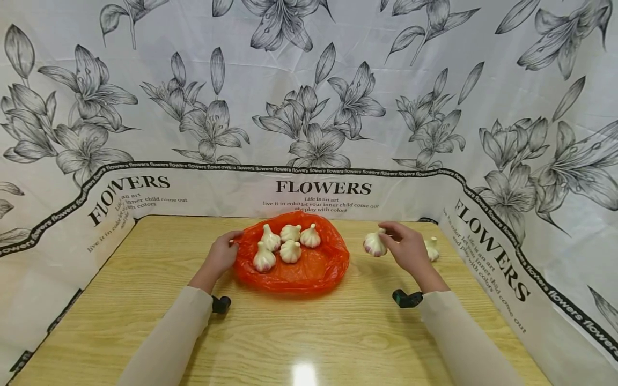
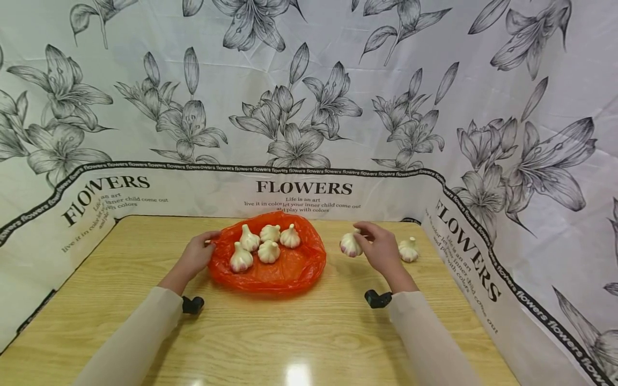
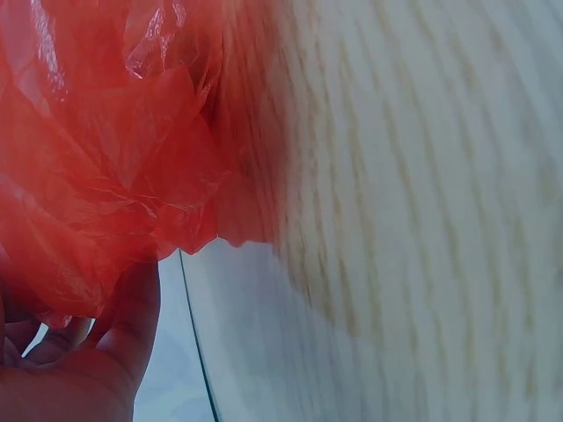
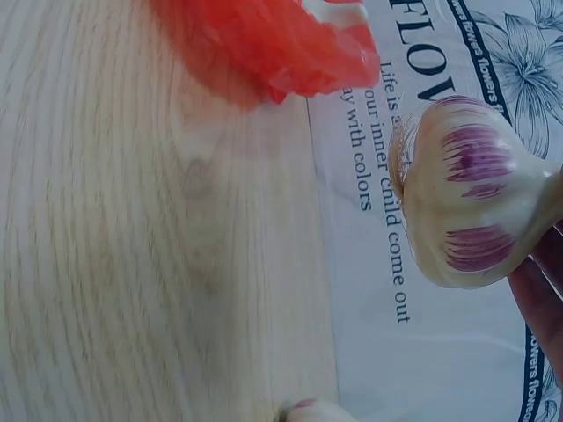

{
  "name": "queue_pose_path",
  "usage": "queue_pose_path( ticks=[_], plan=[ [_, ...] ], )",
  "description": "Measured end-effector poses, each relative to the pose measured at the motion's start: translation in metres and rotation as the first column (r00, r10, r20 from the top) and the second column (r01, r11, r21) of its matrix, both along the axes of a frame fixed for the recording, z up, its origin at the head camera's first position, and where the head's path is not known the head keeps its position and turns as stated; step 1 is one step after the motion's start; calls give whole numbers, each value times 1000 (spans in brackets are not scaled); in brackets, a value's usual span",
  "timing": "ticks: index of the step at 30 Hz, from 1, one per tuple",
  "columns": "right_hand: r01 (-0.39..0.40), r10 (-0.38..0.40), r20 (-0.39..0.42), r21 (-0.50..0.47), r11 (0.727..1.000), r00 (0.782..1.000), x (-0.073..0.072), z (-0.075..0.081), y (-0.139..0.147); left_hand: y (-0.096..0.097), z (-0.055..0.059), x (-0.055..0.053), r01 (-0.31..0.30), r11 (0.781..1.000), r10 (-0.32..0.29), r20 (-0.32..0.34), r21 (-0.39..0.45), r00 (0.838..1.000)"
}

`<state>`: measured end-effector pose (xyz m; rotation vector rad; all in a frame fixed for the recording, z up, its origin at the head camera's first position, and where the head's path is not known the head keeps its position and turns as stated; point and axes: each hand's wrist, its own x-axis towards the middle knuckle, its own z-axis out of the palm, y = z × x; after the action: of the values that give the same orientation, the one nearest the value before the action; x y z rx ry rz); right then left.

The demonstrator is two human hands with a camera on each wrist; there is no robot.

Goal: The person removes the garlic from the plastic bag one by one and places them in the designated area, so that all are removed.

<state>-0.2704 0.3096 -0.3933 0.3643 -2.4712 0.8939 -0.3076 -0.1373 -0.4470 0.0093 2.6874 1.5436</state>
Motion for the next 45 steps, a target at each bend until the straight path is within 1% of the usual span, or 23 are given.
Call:
queue_pose_path(
  ticks=[10,13,19,26,29,36,45],
  plan=[
    [56,-57,63,20,998,996,2,-6,20,0,-2,-1,-2,1000,2,10,-3,1000],
    [57,-59,76,28,998,995,4,-8,27,0,-2,-1,-6,1000,6,21,0,1000],
    [68,-71,94,41,997,993,8,-11,39,0,-3,-1,-6,1000,6,13,-3,1000],
    [83,-89,140,50,995,986,13,-14,52,-1,-3,-1,-6,1000,6,6,-11,1000],
    [92,-99,138,58,994,985,13,-16,56,-1,-3,-1,-8,1000,8,3,-13,1000],
    [96,-102,94,69,993,990,12,-23,64,-1,-3,-1,-12,1000,12,8,-3,1000],
    [120,-132,143,89,989,981,15,-31,76,-1,-5,-1,-13,1000,13,9,-13,1000]
  ],
)
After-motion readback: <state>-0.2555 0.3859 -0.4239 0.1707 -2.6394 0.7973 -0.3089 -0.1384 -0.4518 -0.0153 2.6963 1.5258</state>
